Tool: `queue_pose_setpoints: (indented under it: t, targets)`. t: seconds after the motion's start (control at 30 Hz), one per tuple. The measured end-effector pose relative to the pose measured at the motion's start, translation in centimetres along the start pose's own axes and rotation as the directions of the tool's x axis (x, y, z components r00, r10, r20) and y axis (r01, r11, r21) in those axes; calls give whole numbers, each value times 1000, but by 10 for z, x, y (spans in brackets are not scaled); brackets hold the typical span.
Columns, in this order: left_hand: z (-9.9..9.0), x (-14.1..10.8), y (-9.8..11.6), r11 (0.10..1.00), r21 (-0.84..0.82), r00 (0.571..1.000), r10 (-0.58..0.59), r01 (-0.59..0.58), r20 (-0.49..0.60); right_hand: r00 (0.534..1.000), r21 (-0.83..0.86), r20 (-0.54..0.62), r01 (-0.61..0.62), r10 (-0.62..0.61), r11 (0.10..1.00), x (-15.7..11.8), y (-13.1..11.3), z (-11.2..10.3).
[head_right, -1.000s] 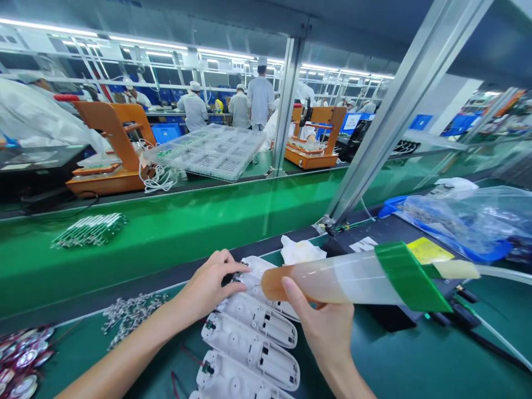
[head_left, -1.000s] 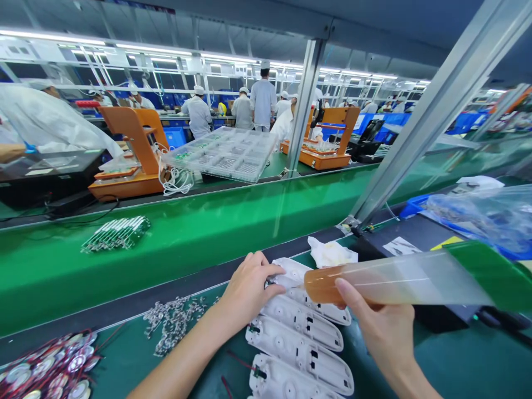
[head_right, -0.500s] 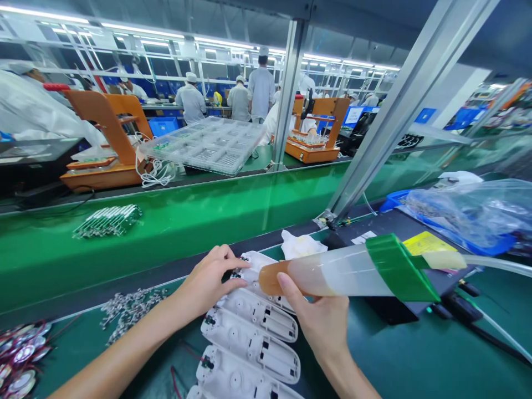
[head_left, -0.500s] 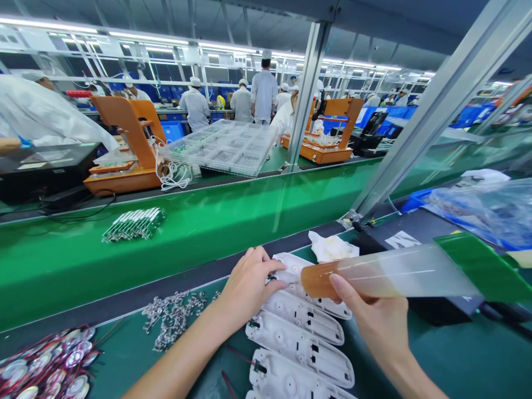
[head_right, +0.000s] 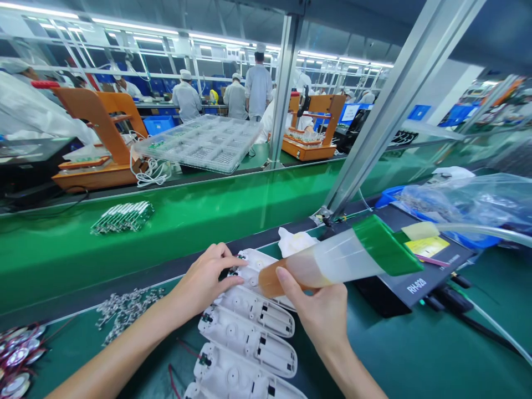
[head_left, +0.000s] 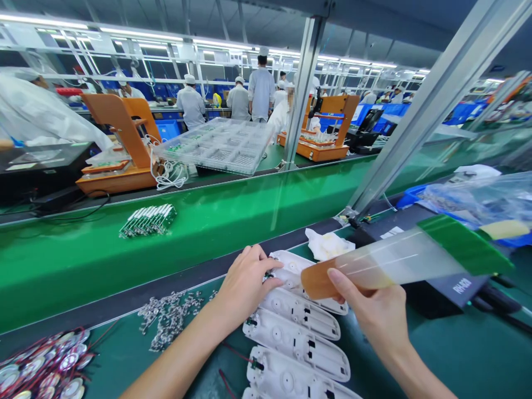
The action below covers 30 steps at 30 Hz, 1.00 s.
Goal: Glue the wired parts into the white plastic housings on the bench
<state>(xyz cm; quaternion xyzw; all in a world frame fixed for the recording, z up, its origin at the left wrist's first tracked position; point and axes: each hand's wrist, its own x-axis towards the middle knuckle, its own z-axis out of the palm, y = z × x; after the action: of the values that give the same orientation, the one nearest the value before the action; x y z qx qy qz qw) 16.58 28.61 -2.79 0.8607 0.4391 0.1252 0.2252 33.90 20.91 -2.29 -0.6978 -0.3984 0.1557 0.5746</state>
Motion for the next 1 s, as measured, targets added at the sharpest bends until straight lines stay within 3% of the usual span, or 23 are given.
queue_pose_setpoints:
  t: [0.4, 1.0]
  targets:
    - [-1, 0, 1, 1000, 4, 1000, -12, 12, 15, 998, -22, -50, 32, -33, 999, 0, -1, 2]
    - [0, 0, 0, 1000, 8, 1000, 7, -7, 4, 999, -22, -36, 39, -40, 999, 3, 1, 0]
